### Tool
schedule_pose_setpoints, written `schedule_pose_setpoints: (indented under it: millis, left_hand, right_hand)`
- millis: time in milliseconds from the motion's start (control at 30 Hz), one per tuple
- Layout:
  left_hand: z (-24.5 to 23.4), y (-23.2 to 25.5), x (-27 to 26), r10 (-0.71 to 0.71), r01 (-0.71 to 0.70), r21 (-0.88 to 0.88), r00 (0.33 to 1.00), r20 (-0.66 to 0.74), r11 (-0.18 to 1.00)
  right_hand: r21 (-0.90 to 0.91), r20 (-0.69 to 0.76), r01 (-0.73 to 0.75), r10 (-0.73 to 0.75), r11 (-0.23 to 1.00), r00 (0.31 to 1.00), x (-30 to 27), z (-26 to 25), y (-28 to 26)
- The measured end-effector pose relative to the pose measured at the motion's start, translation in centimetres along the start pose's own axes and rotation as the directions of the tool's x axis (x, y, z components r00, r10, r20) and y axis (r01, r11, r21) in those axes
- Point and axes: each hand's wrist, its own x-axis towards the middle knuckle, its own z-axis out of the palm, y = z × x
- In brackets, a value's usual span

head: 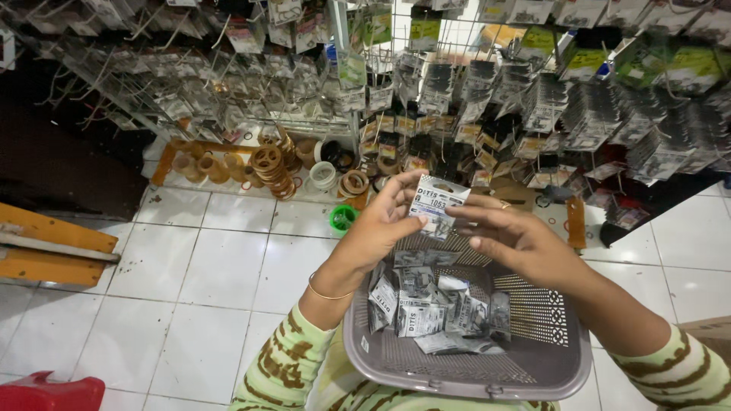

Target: The person sits in a store aisle and repeatedly picks small white packets from a hanging display rack. They hold the packets in their hands, briefly compare them, and then place them into a grey plastic basket held in their lap.

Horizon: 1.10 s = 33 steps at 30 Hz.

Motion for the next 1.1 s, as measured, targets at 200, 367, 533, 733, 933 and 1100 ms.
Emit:
schedule_pose_setpoints:
  millis: [200, 367, 533, 733, 933, 1100]
  left_hand:
    - [0.4, 1.0, -0.4, -0.040, 0.039, 0.030, 0.999, 0.024, 0.999]
    - [1.1, 2.8, -0.6, -0.124, 0.124, 0.007, 0.992, 0.034, 0.992]
    - [0.7, 2.8, -0.4, -0.145, 0.146, -0.033, 0.989, 0.027, 0.989]
    - [0.4, 2.2, -0.2, -0.142, 0.143, -0.040, 0.989, 0.031, 0.989]
    - [0.7, 3.2, 0.2, -0.186, 0.184, 0.045, 0.980, 0.064, 0.982]
    - [0.4, 1.8, 0.4, -0.113, 0.117, -0.084, 0.992, 0.057, 0.990]
  right_hand:
    - [0.109, -0.039, 0.016, -0.011, 0.994, 0.999, -0.2, -0.6, 1.1]
    - [0.149, -0.167, 0.027, -0.002, 0.988, 0.986, -0.9, -2.1, 2.4]
    - [0.134, -0.290, 0.091, -0.049, 0.987, 0.956, -1.1, -3.8, 3.4]
    - [0.083, -0.472, 0.137, -0.082, 0.987, 0.878, 0.0, -6.7, 4.5]
    - [-0.060, -0.600, -0.153, 0.087, 0.986, 0.796, 5.6, -7.5, 3.7]
    - [-0.202, -0.557, 0.163, -0.250, 0.966, 0.792, 16.1, -10.4, 19.2]
